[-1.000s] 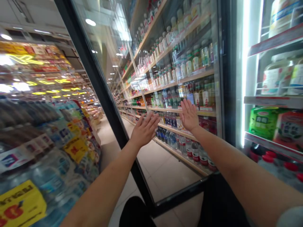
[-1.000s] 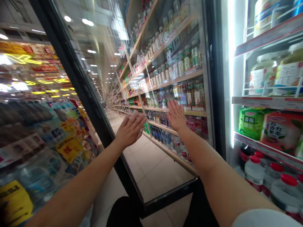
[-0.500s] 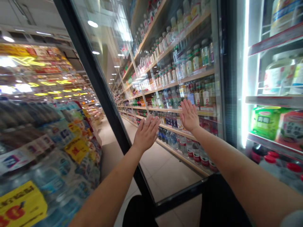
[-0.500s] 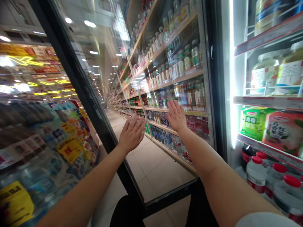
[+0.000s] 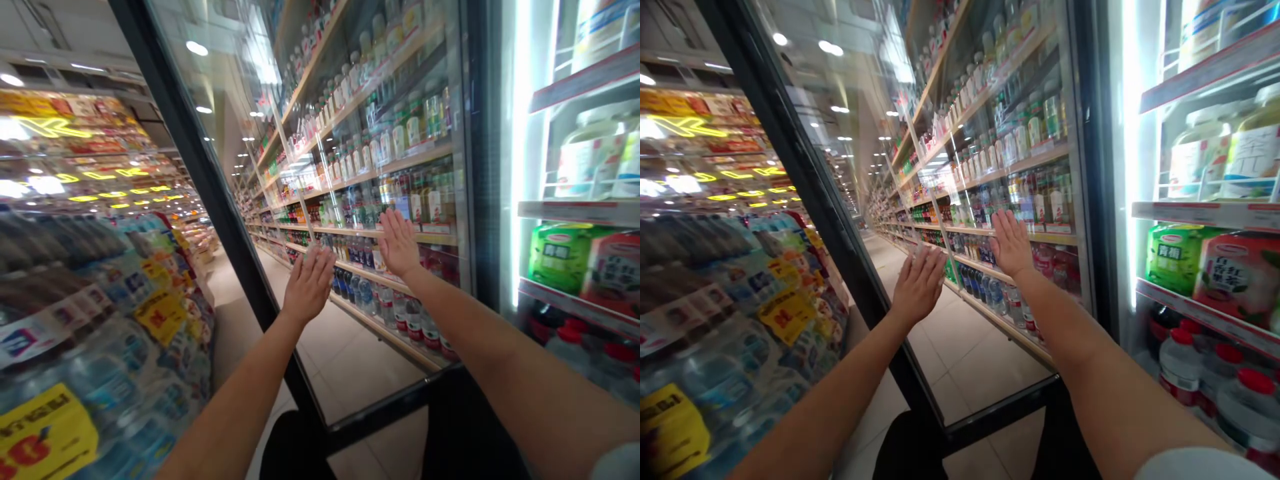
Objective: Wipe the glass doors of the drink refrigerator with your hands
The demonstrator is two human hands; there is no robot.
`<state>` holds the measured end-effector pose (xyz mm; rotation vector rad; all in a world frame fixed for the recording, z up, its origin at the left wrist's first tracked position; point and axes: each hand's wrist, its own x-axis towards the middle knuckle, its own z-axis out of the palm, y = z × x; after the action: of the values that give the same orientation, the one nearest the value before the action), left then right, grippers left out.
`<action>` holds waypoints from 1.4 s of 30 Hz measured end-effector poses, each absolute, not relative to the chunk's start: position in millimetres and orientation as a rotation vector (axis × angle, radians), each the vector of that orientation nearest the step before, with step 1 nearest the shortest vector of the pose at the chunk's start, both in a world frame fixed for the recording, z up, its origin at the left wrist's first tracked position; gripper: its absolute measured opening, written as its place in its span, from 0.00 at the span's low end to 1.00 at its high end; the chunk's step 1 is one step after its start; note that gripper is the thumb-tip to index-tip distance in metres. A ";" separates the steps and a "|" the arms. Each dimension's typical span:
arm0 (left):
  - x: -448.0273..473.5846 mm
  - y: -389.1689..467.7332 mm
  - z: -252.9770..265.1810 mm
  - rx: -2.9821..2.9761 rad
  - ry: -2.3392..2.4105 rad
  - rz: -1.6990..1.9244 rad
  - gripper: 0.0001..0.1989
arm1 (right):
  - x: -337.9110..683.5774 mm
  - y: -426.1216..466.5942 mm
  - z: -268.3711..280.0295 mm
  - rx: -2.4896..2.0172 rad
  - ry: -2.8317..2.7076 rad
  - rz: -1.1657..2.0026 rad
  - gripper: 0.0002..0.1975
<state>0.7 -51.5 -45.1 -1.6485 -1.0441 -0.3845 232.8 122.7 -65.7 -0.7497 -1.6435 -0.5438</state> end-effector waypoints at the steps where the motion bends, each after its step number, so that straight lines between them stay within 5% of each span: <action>1: -0.1 -51.7 -44.6 -1.651 -1.032 -0.380 0.34 | 232.8 122.9 -65.7 -0.751 -1.645 -0.542 0.30; 15: 3.4 -51.5 -54.6 -1.625 -1.072 -0.393 0.34 | 233.1 122.4 -66.0 -0.763 -1.651 -0.529 0.31; 23: 3.2 -44.2 -10.9 -1.454 -1.165 -0.597 0.33 | 231.7 124.3 -66.5 -0.762 -1.625 -0.575 0.30; 30: 1.6 -50.4 -50.7 -1.632 -1.065 -0.388 0.32 | 232.4 123.5 -66.0 -0.767 -1.641 -0.543 0.31; 37: 2.4 -44.7 -20.4 -1.559 -1.149 -0.560 0.33 | 231.3 123.8 -66.0 -0.777 -1.645 -0.543 0.30; 42: 1.1 -47.3 -45.1 -1.589 -1.097 -0.508 0.33 | 231.8 124.1 -66.0 -0.784 -1.647 -0.548 0.30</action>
<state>1.1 -47.3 -45.1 -1.5894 -1.0966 -0.5077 231.8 124.1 -66.0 -0.7845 -1.6471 -0.5479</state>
